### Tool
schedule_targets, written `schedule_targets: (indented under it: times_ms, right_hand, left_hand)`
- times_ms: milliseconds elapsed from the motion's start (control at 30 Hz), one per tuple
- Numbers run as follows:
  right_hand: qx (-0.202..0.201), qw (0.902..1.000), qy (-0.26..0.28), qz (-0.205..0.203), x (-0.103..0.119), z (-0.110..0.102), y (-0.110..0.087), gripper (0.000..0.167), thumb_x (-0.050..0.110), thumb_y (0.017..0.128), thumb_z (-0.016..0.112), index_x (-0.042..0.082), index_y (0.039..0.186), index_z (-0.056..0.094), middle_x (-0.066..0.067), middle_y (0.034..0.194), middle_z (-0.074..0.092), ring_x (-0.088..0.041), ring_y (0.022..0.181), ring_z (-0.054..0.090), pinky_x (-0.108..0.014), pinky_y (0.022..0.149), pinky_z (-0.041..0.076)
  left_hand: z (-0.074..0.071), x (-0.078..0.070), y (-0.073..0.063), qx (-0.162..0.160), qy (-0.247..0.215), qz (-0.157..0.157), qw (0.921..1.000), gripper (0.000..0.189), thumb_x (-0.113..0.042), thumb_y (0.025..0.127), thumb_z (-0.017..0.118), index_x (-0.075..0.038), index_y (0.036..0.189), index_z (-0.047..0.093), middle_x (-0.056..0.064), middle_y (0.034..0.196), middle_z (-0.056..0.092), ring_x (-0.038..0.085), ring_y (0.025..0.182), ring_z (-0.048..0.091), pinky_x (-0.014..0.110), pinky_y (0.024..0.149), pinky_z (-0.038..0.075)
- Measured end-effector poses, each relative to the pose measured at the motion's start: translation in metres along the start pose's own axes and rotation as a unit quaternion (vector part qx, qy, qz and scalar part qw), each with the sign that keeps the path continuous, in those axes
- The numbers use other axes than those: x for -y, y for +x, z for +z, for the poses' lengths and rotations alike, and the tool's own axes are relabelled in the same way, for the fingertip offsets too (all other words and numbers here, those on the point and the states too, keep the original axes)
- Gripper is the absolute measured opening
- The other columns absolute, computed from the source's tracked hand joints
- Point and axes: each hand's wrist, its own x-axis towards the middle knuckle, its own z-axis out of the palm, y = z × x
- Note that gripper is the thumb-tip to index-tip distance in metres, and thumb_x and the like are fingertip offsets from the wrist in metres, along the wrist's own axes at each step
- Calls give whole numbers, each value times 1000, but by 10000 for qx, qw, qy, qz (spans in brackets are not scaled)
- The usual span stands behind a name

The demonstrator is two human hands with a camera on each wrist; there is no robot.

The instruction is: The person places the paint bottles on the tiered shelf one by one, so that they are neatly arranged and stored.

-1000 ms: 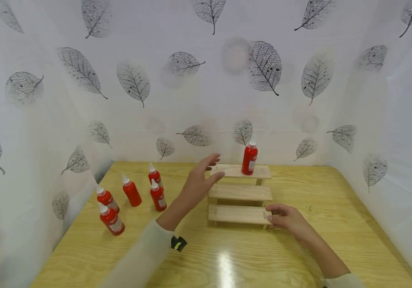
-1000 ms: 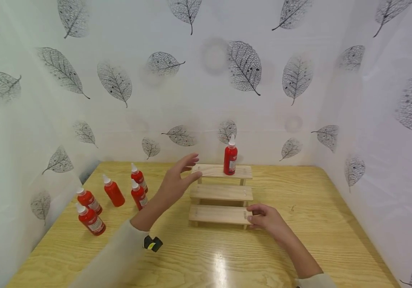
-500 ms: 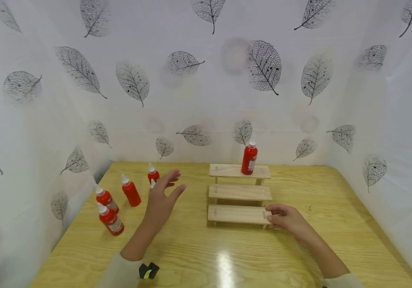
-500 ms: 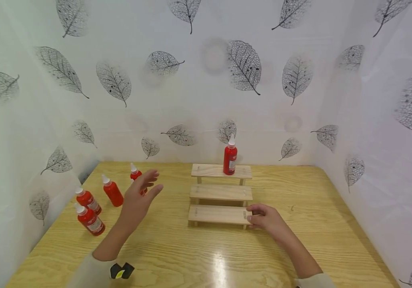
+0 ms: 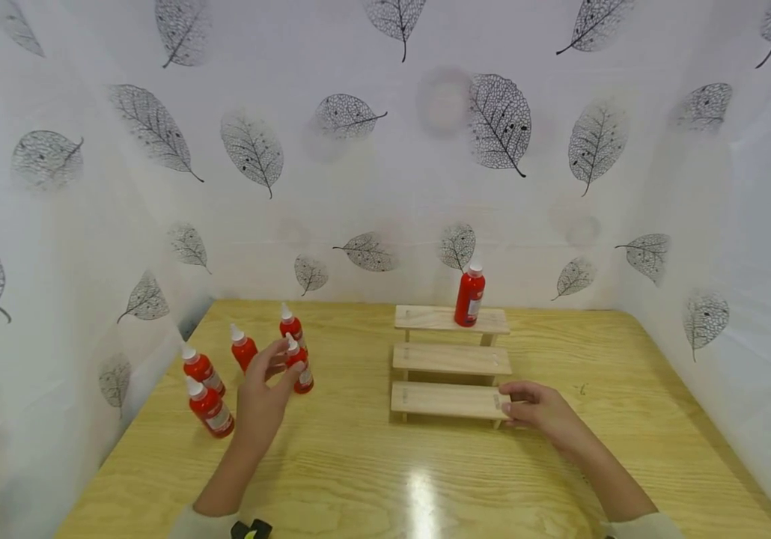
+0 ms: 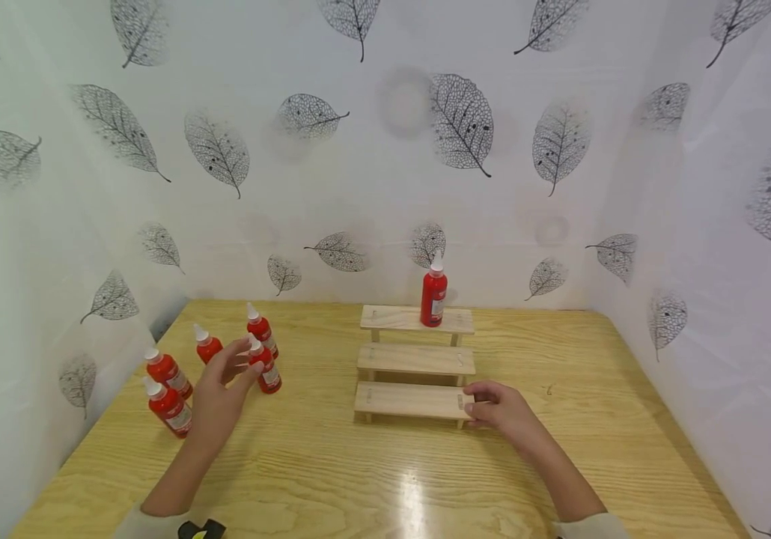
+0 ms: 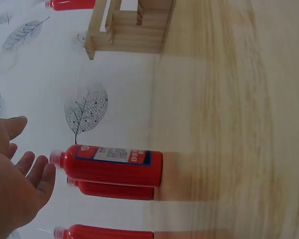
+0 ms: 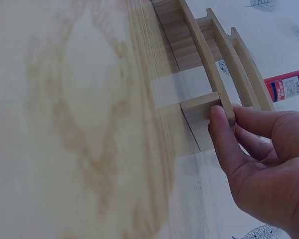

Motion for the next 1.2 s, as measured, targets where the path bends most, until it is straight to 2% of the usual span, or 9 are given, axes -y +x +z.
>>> schedule_targets:
  times_ms: [200, 333, 433, 500, 667, 900, 1000, 1100, 1200]
  right_hand:
    - [-7, 10000, 3, 38, -1, 0, 0, 54, 13, 98, 66, -15, 138, 44, -25, 127, 56, -18, 104, 64, -34, 89, 60]
    - [-30, 10000, -14, 37, -3, -1, 0, 53, 14, 98, 66, -15, 138, 45, -26, 128, 56, -19, 104, 65, -34, 89, 60]
    - [-10, 10000, -26, 6, -4, -2, 1, 54, 14, 98, 66, -15, 138, 44, -27, 129, 55, -20, 105, 65, -35, 89, 60]
    - [-7, 10000, -30, -13, -4, -2, 1, 54, 14, 98, 66, -15, 138, 45, -27, 129, 55, -21, 106, 65, -35, 89, 60]
    - [-9, 10000, -40, -9, -3, -2, 0, 54, 14, 98, 66, -15, 138, 45, -27, 129, 54, -21, 106, 64, -35, 89, 60]
    - [-42, 10000, -49, 7, -5, -3, 0, 55, 15, 97, 66, -15, 138, 44, -27, 129, 54, -21, 105, 65, -35, 88, 60]
    - [-35, 10000, -40, 21, -5, -3, 0, 55, 15, 98, 66, -15, 139, 44, -27, 129, 54, -20, 105, 65, -35, 89, 60]
    - [-22, 10000, -31, 21, -6, -3, 0, 55, 15, 98, 66, -14, 139, 44, -27, 130, 54, -21, 106, 65, -35, 89, 60]
    - [-10, 10000, -34, 11, -6, -3, 0, 55, 16, 98, 66, -14, 139, 44, -28, 131, 54, -21, 107, 65, -35, 89, 60]
  left_hand:
    - [0, 21, 7, -123, -115, -292, 9994, 52, -25, 96, 71, -12, 143, 53, 10, 142, 52, 26, 122, 56, 42, 103, 47]
    - [1, 31, 13, 222, -346, -705, 9967, 56, -24, 96, 71, -10, 146, 49, 12, 143, 52, 28, 124, 55, 19, 95, 49]
    - [1, 34, 16, 438, -432, -951, 9936, 58, -23, 97, 70, -10, 148, 47, 12, 142, 52, 29, 125, 55, 6, 87, 44]
    - [2, 35, 18, 508, -406, -1046, 9924, 58, -21, 97, 69, -10, 149, 46, 12, 144, 52, 29, 126, 54, 13, 93, 47]
    - [4, 36, 21, 567, -424, -1218, 9900, 57, -14, 97, 68, -9, 149, 44, 13, 147, 51, 31, 131, 51, 47, 109, 46]
    - [9, 39, 23, 516, -572, -1173, 9901, 55, -12, 97, 68, -7, 147, 45, 17, 143, 52, 34, 131, 50, 51, 110, 45]
    - [12, 40, 24, 418, -526, -1185, 9907, 54, -12, 96, 70, -8, 145, 47, 16, 140, 56, 31, 128, 53, 46, 107, 49]
    - [14, 39, 25, 298, -488, -1169, 9915, 53, -13, 94, 73, -9, 142, 51, 14, 137, 59, 28, 124, 56, 29, 99, 54]
    - [17, 35, 25, 193, -594, -1013, 9929, 54, -15, 91, 76, -9, 140, 53, 13, 133, 61, 26, 120, 59, 15, 88, 53]
